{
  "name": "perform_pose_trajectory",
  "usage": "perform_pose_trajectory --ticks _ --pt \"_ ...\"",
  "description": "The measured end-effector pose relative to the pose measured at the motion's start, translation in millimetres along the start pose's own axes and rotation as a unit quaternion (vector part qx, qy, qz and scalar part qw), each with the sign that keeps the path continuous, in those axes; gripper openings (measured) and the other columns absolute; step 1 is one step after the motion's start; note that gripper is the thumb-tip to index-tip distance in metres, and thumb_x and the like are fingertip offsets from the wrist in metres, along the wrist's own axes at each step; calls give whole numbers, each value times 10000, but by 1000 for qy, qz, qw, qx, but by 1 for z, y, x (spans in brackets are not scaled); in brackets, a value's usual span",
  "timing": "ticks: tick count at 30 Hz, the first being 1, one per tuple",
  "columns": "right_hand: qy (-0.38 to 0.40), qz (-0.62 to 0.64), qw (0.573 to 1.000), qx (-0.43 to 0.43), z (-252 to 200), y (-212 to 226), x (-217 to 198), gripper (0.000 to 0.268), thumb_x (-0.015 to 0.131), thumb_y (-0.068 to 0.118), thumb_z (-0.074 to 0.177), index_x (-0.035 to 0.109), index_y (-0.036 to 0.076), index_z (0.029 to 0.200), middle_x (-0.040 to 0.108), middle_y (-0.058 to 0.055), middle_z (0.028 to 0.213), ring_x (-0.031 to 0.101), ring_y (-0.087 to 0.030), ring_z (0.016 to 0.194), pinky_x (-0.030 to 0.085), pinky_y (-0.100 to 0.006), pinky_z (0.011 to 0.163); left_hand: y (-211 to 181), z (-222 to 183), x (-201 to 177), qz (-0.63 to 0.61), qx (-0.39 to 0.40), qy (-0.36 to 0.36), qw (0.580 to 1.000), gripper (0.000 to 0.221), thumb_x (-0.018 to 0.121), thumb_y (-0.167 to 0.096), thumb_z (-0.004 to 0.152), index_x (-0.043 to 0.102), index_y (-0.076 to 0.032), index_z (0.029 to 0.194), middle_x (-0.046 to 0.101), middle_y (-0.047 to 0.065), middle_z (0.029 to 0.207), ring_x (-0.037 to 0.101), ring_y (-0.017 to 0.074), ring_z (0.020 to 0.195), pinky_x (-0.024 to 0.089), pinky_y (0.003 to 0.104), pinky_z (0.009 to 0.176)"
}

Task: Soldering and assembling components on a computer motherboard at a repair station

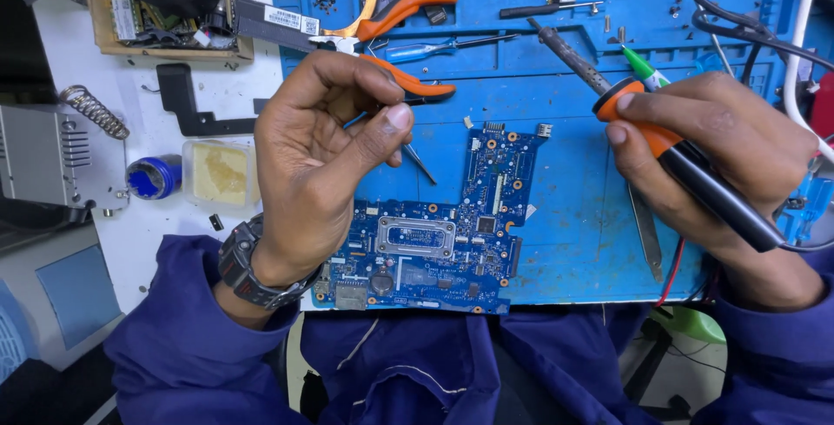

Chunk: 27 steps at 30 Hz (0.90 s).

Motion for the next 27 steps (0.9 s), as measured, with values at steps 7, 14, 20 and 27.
perform_pose_trajectory --ticks 7,14,20,27 --pt "23 19 999 -25 2 1 -5 133 783 -33 1005 707 -123 1067 707 -280 942 674 -327 768 530 -360 678 2 1 0 -13 3 -5 1000 123 681 -57 988 589 -80 1067 628 65 996 664 156 828 566 226 628" --pt "-21 4 1000 16 -11 -4 -11 203 705 1 1087 677 -192 1143 711 -344 1035 673 -406 884 526 -460 810 3 0 -1 -14 8 -1 1000 116 677 -68 995 592 -85 1072 626 73 991 659 165 823 578 237 629" --pt "-29 110 990 88 -10 -19 -9 465 530 193 1065 598 -217 1272 649 -390 1147 732 -465 1032 582 -448 931 4 -1 0 -26 3 -1 1000 125 683 -68 992 600 -85 1083 612 63 1016 651 155 802 577 235 642" --pt "14 152 959 238 -8 -10 -1 285 687 -127 1029 604 -128 1302 685 -244 1163 725 -284 1073 560 -318 999 5 -2 1 -37 6 -22 999 121 694 -61 974 601 -87 1048 590 58 1032 631 147 802 555 246 636"
Point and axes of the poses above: each hand's wrist, its own z-axis towards the middle knuckle, its own x-axis out of the palm, y = z × x, the point moved 2 cm from there along z, towards the middle knuckle
